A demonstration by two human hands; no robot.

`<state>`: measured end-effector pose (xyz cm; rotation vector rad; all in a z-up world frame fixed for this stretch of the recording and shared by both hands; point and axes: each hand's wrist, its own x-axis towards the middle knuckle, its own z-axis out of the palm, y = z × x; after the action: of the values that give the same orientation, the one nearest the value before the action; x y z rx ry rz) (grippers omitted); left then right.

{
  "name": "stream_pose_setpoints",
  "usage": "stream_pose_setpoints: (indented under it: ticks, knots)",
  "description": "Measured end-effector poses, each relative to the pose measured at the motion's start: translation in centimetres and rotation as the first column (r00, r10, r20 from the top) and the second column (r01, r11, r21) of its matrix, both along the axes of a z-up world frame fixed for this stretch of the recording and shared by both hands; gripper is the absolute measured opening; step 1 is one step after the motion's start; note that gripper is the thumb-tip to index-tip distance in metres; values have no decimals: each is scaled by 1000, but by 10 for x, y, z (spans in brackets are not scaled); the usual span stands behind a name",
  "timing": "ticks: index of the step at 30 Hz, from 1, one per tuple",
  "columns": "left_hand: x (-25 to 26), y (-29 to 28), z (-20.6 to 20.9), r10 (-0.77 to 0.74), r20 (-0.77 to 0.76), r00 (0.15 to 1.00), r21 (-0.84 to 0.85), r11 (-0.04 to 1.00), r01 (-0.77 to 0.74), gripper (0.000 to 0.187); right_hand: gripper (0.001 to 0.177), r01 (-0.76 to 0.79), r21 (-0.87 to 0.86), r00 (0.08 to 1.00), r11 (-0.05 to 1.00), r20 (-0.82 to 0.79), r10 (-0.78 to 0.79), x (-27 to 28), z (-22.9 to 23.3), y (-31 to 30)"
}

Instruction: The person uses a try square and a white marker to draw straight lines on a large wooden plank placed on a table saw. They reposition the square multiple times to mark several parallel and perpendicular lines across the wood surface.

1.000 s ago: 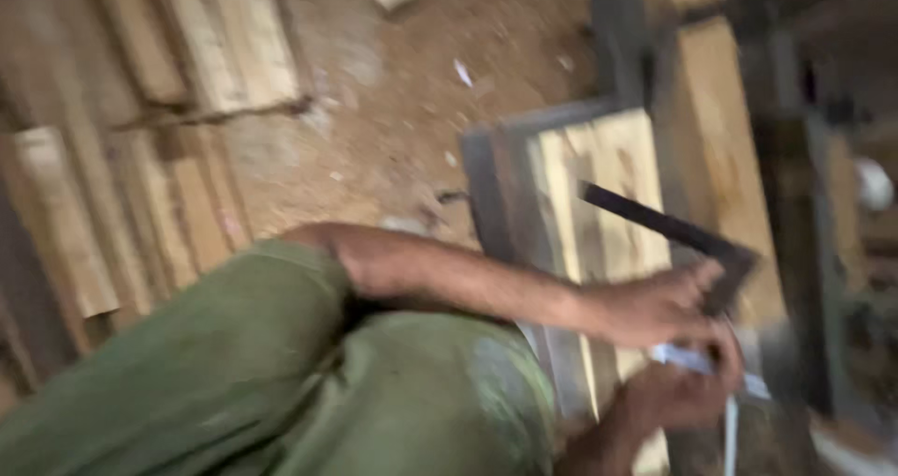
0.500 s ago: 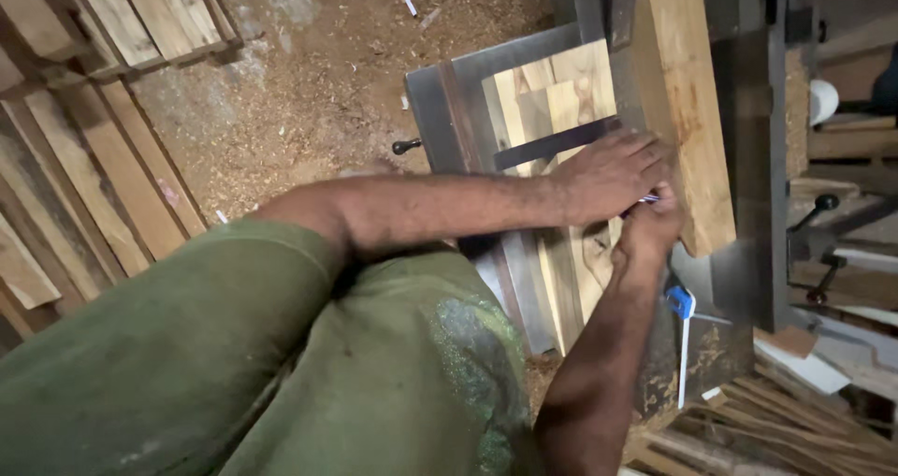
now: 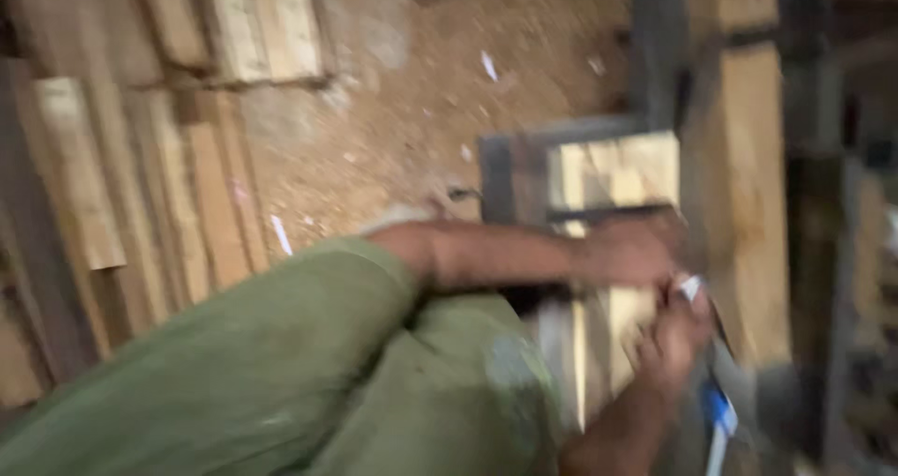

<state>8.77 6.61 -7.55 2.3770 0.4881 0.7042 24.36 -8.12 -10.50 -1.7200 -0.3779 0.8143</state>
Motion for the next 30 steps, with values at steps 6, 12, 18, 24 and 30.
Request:
stream_pose_setpoints:
  ticks: [6, 12, 18, 24, 30]
  knots:
    - [1, -4, -4, -10, 10, 1000, 161, 987, 9, 19, 27, -165, 140, 984, 976, -43, 173, 12, -10, 5]
    - [2, 3, -7, 0, -7, 1000, 189, 982, 1, 21, 32, -149, 25, 989, 988, -20, 150, 6, -12, 10]
    - [4, 5, -20, -1, 41, 999, 254, 967, -10, 23, 25, -120, 4, 990, 993, 70, 120, -4, -15, 19]
    - [1, 2, -19, 7, 82, 997, 218, 976, -25, 31, 22, -101, 53, 991, 994, 94, 95, -15, -3, 17]
    - [5, 2, -19, -1, 58, 998, 199, 980, -10, 27, 16, -30, 2, 997, 1000, 71, 30, -22, 7, 23]
